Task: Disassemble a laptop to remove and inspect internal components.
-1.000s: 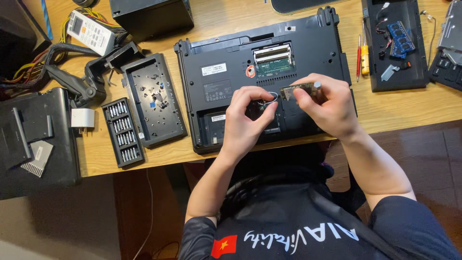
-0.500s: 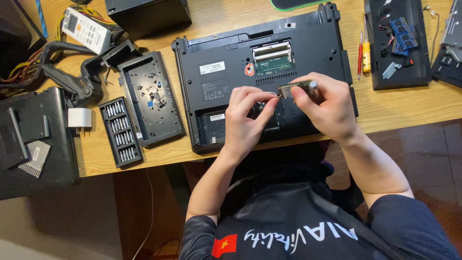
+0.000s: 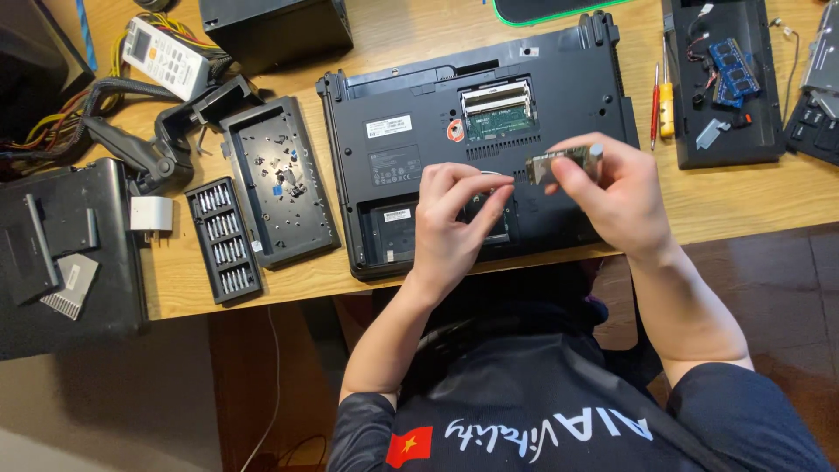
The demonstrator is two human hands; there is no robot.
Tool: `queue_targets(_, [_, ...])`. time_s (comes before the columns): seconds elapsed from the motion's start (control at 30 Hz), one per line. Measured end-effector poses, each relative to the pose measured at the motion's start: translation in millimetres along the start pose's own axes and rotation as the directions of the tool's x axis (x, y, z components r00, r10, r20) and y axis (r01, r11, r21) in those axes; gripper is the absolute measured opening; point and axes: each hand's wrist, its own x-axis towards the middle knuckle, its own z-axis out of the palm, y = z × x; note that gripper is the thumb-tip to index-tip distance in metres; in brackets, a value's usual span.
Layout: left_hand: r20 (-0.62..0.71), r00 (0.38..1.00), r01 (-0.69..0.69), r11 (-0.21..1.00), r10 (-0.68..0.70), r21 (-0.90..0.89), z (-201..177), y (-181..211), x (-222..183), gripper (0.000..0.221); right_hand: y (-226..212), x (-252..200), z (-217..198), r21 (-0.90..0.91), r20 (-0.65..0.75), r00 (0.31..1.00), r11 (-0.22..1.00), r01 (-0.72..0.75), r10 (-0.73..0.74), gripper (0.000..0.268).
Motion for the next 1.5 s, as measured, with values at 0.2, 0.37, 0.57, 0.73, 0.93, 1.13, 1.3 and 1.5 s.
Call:
queue_targets(0.2, [-0.025,0.997,-0.070,0.997,0.069,-0.022,-6,11,-3,0.016,-10,-12,4,0.119,0.132,0.991,0.992,-0.042,0.026,0.017])
queue_targets(0.37, [0.030,0.999,-0.013,0.994,0.016,-0.107,-7,9,-9,0.013,-12,-16,2,0.047,0.219,0.975,0.999,0.028,-0.037,0.019])
queue_targets(0.57, [0.056,0.998,0.007,0.975,0.005,-0.222,-7,11,-16,0.013,-8,-21,0,0.090,0.216,0.976,0.996,0.009,-0.029,0.016])
queue_targets(0.73, [0.071,0.997,0.056,0.944,-0.035,-0.326,-10,9,-20,0.007,-9,-17,3,-0.237,0.372,0.927,0.970,0.048,0.045,0.010])
queue_targets(0.93, [0.130,0.991,0.053,0.934,-0.007,-0.354,-17,-7,-36,0.009,4,-28,1,-0.148,0.377,0.926,0.988,0.044,0.015,0.004])
queue_targets(1.13, [0.356,0.933,0.126,0.868,0.062,-0.480,-23,2,-29,0.033,13,-47,-4,-0.083,0.405,0.912,0.996,-0.031,0.062,0.013])
queue_targets(1.3, [0.396,0.899,0.062,0.838,0.189,-0.541,-20,7,-32,0.047,32,-64,-11,0.118,0.484,0.871,0.980,-0.160,0.084,0.014])
queue_targets(1.5, [0.303,0.943,0.033,0.866,0.139,-0.500,-20,3,-40,0.044,25,-67,8,0.224,0.423,0.895,0.940,-0.256,0.143,0.040])
